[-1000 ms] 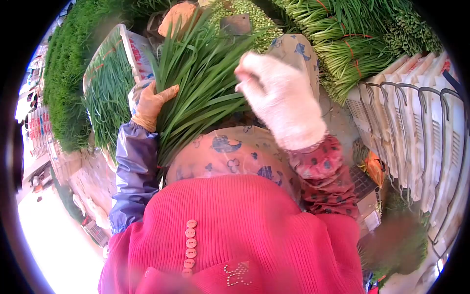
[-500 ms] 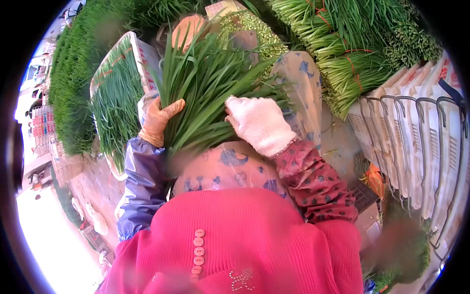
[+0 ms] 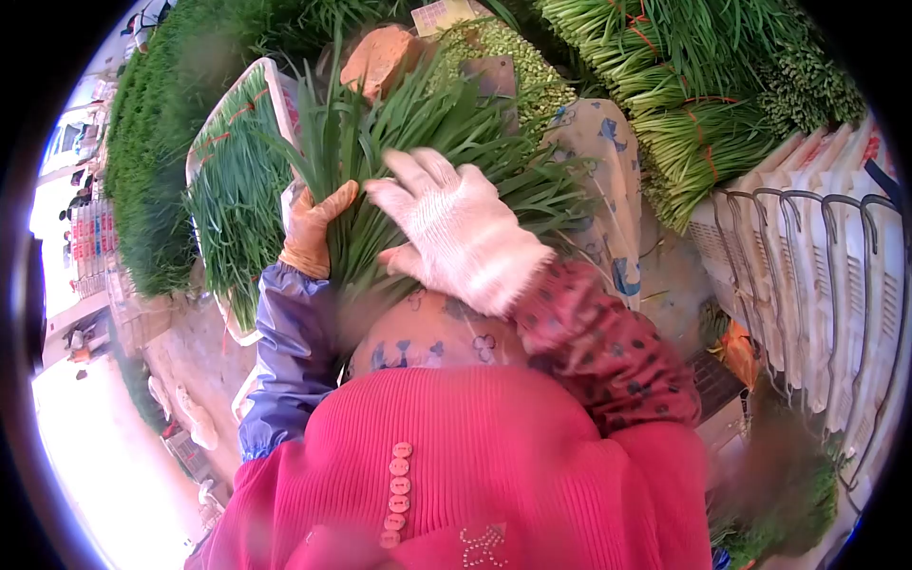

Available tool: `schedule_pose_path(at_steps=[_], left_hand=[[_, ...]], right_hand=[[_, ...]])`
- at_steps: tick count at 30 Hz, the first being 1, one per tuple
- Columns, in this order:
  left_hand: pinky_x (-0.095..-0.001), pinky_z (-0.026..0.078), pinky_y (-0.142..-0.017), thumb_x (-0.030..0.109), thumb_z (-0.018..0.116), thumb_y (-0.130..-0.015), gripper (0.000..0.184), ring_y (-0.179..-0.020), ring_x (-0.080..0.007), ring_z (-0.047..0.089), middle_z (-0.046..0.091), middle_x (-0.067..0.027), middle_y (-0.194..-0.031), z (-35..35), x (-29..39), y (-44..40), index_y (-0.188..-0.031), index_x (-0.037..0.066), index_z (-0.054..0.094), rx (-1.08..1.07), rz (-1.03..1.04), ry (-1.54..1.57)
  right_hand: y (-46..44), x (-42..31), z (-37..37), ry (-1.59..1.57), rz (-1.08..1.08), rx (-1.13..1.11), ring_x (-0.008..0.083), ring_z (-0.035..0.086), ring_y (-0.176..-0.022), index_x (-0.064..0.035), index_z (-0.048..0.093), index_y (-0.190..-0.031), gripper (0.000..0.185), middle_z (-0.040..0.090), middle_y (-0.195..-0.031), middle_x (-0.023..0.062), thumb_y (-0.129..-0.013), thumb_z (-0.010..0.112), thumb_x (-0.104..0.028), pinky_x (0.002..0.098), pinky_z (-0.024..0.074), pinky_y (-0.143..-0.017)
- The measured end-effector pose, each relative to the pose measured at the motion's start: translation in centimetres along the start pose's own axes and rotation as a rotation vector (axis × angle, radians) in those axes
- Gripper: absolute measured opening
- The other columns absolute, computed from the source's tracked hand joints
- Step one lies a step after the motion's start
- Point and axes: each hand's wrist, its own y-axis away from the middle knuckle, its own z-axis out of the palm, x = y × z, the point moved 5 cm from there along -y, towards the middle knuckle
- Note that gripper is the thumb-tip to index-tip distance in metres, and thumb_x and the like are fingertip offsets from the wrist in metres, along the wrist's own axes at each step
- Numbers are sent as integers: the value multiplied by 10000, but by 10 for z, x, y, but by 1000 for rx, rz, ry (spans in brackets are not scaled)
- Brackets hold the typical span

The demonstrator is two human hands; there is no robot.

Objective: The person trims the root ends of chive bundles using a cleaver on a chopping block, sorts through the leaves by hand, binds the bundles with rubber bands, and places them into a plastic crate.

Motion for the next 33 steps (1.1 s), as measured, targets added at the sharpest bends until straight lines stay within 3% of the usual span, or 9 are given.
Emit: schedule_pose_path(at_steps=[4,14,17,19,23,26,30,31,33], left_hand=[[-319,553,-869,1,722,-877,391,-964,-180,668,690,-72,-1099,-13,-5,-4,-1252,10,612,38,-13,150],[-365,634,-668,-33,704,-875,412,-842,-240,715,699,-152,-1051,2,0,-4,-1265,-7,574,73,-68,232],[-363,631,-693,-19,725,-868,348,-837,-236,716,710,-144,-1022,2,-1,-5,-1199,3,620,39,-108,222],[-359,625,-736,-2,763,-845,335,-843,-230,715,717,-135,-1001,-2,-3,-8,-1159,-3,645,41,-99,228],[-341,594,-851,28,718,-892,349,-923,-213,709,718,-138,-1066,-15,0,-12,-1216,-44,608,90,-4,32],[-344,596,-845,28,718,-895,432,-929,-216,707,705,-150,-1117,-24,5,-5,-1292,-26,558,21,80,63],[-338,509,-979,211,800,-874,1010,-1107,-226,647,626,-226,-1266,-21,44,23,-1579,-16,114,95,221,-204],[-330,507,-940,350,771,-889,929,-1163,-234,620,567,-196,-1386,-24,55,37,-1569,10,237,127,281,-292],[-362,501,-1001,166,804,-859,902,-1181,-251,603,477,-217,-1452,-48,72,61,-1560,5,260,89,226,-256]], right_hand=[[13,20,35,72,258,-544,354,677,-911,-48,665,-1071,462,714,-904,168,-906,602,-475,445,522,-834],[-7,10,-44,305,139,86,206,628,-1023,-108,656,-1058,232,669,-1052,33,-909,672,-285,383,500,-840],[-22,-16,-44,9,-166,105,209,623,-1058,-114,665,-1055,229,673,-1065,31,-874,711,-247,378,482,-895],[-17,-22,-4,69,-243,-138,262,523,-1255,-97,611,-1208,552,618,-1234,71,-722,828,-244,435,429,-992],[-5,1,36,-25,-151,-388,311,485,-1322,-92,547,-1331,731,553,-1380,135,-681,843,-245,435,430,-1026],[-6,6,25,14,-19,-403,337,509,-1270,-116,560,-1317,714,574,-1322,120,-683,839,-290,453,444,-1007],[-14,-11,-22,-35,-173,-154,299,599,-1082,-80,610,-1121,438,651,-1052,108,-791,756,-328,439,467,-895],[-12,-8,-24,-18,-153,-258,294,619,-1017,-79,609,-1033,366,655,-969,95,-790,754,-312,430,475,-865],[-12,-10,-29,5,-153,-362,289,638,-953,-79,607,-944,304,659,-886,81,-790,752,-297,421,483,-834]])
